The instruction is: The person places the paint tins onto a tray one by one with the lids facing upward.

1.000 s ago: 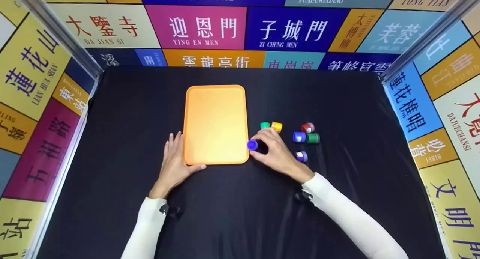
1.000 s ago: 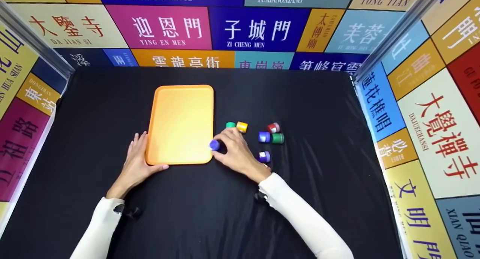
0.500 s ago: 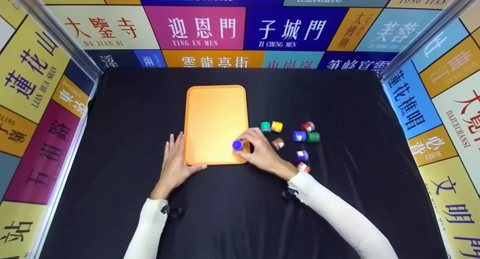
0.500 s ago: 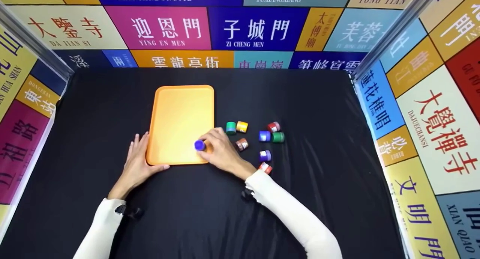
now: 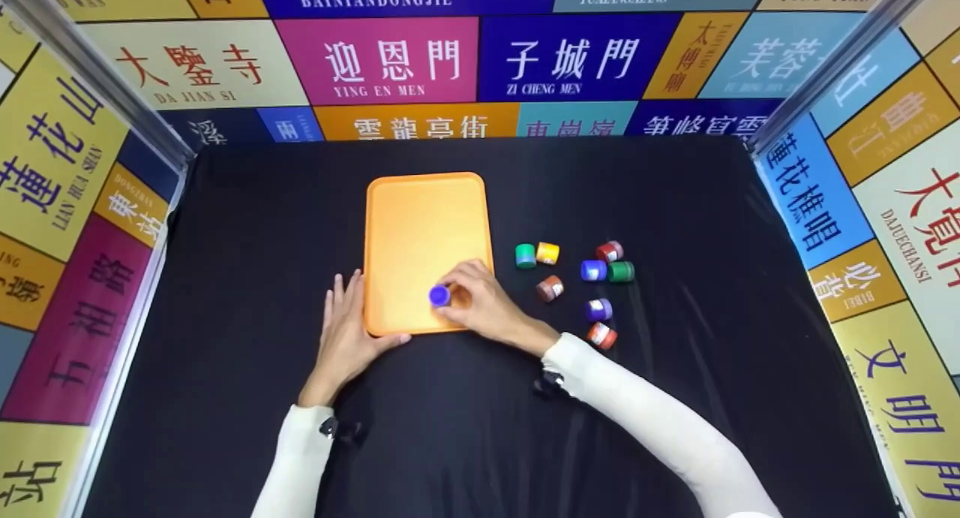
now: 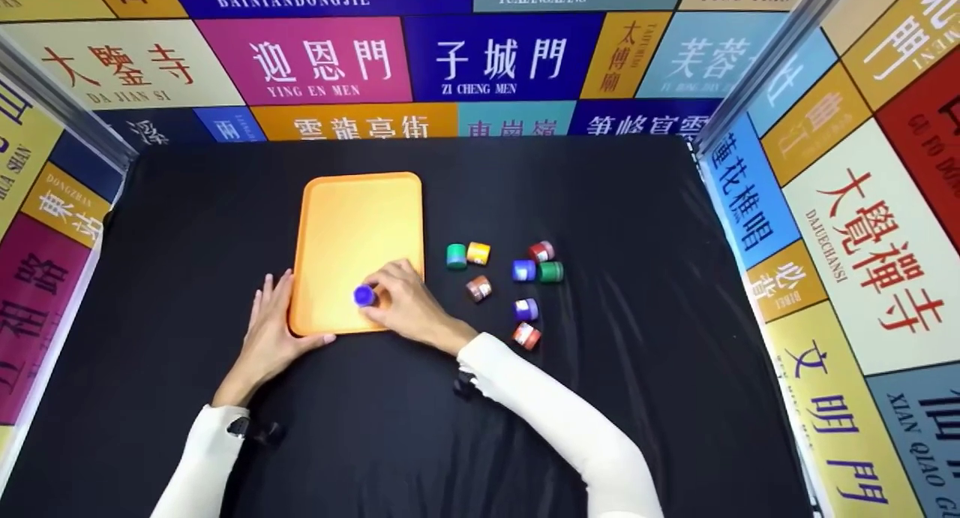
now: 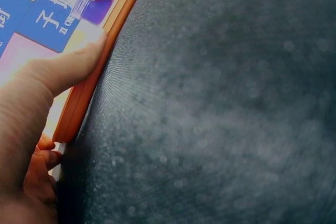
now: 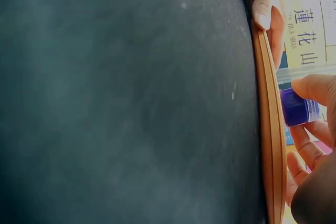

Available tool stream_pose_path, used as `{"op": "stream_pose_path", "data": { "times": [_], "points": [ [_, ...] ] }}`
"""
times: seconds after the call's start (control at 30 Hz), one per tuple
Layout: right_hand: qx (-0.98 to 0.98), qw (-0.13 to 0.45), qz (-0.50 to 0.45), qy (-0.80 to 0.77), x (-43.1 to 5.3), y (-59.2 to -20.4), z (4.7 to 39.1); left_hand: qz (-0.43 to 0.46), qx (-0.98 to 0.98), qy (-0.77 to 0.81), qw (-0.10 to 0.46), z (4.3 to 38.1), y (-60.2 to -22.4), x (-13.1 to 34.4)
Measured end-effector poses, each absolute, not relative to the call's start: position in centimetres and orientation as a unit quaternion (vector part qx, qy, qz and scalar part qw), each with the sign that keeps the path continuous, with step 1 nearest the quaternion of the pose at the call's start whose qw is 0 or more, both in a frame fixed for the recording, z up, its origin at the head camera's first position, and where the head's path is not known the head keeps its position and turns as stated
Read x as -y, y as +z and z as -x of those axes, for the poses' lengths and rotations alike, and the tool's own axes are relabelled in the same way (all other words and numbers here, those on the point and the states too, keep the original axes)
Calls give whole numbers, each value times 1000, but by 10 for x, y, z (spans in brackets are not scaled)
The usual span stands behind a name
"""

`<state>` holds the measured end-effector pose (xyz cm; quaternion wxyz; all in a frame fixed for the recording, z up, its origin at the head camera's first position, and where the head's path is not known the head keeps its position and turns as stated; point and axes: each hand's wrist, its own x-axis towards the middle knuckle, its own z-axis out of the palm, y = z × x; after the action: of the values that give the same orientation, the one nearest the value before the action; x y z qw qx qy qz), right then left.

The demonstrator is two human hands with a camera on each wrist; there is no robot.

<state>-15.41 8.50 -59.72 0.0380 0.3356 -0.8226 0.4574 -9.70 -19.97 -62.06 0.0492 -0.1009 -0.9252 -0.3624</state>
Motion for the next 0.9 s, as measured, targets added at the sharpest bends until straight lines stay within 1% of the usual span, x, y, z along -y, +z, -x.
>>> {"op": "stream_pose_path", "data": {
  "times": [0.13, 0.4, 0.77, 0.9],
  "points": [
    [823, 21, -338, 456, -74, -598, 155, 101, 925, -362, 51, 95, -622, 200],
    [826, 6, -345, 446, -58, -597, 154, 105, 924, -363, 48, 96, -621, 199],
    [832, -1, -341, 437, -43, -598, 153, 115, 926, -356, 46, 98, -619, 201],
    [833, 4, -343, 434, -39, -597, 152, 114, 928, -352, 44, 98, -618, 201]
  ]
}}
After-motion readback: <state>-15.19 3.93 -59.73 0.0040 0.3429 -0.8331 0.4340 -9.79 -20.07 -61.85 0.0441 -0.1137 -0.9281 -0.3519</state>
